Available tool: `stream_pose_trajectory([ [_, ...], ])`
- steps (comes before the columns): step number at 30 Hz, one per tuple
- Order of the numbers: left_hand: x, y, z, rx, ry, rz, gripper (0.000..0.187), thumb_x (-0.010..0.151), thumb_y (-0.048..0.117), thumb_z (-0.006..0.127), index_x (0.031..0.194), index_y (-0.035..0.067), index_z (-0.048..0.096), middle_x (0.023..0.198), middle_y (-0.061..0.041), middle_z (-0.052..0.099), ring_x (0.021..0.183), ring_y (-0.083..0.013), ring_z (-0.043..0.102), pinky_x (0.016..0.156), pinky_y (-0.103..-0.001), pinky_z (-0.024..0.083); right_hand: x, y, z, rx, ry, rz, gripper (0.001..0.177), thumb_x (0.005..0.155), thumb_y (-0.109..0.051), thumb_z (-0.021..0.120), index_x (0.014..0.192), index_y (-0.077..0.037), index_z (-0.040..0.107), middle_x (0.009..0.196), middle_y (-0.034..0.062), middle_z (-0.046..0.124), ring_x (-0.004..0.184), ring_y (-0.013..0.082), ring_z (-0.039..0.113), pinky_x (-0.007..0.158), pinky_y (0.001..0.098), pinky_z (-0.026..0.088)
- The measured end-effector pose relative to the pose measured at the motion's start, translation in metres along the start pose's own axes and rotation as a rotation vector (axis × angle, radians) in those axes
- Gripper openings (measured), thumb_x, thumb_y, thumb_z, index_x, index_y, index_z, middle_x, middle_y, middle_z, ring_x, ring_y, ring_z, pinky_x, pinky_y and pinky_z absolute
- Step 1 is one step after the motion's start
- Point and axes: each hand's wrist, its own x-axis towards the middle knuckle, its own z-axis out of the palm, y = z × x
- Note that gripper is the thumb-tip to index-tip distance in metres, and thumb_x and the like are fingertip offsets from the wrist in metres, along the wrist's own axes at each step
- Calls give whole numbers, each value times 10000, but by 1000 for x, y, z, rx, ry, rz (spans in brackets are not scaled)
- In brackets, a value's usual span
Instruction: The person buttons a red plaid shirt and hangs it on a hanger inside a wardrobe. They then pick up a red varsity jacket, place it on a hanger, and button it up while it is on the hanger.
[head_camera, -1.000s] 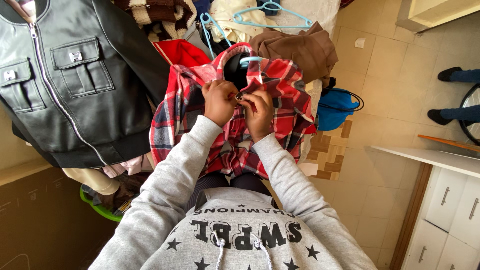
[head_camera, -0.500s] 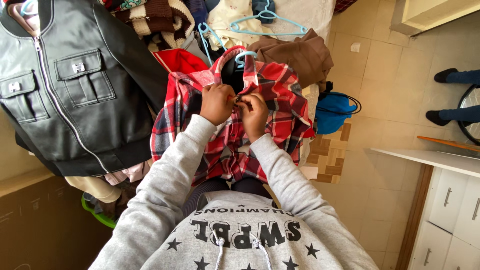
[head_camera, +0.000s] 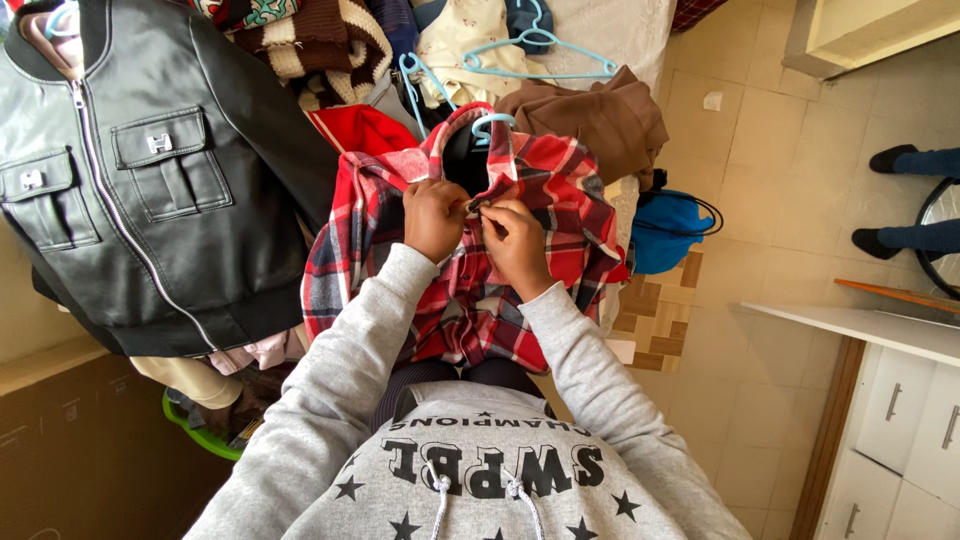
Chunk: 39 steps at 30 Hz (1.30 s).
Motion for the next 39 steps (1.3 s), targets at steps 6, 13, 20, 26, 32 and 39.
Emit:
stream_pose_trajectory([
  [6,3,5,-3,1,-26,16,41,791,116,744,815,113,711,860,-45,708,946,-288,638,991,-481,381,10,-7,-13,17,-92,0,121,886,23,745,1005,42,730,969,135,702,848,256,721,750,323,573],
  [13,2,8,-4,84,-24,82,48,790,65,703,800,107,682,848,-55,691,934,-298,631,1010,-486,387,13,-11,-12,-39,-116,4,116,866,1,766,976,27,736,947,135,710,837,281,720,743,339,568],
  [20,5,1,3,106,9,33,32,825,84,686,819,110,668,863,-53,692,924,-306,638,1003,-502,378,13,-7,5,-87,-40,-15,167,853,-11,759,1008,21,703,963,155,683,833,287,711,738,354,577],
  [26,2,-4,0,150,-5,38,7,882,112,674,881,113,667,873,-55,671,937,-288,660,1144,-569,304,27,28,18,-33,-36,177,150,875,9,713,1014,-21,667,991,112,661,818,246,699,720,335,572],
  [32,2,6,-1,264,-116,209,71,884,206,720,921,147,705,926,-35,677,972,-262,648,1137,-581,311,75,63,16,-175,217,-109,515,807,-20,788,1271,-54,567,1263,131,546,1136,321,584,959,420,522],
  [39,-16,17,-5,209,-139,420,129,862,236,723,964,157,710,1080,9,696,1056,-221,624,1083,-524,363,110,102,43,-22,-11,46,428,824,-173,888,1151,-14,661,1089,159,656,1005,325,650,899,431,525],
])
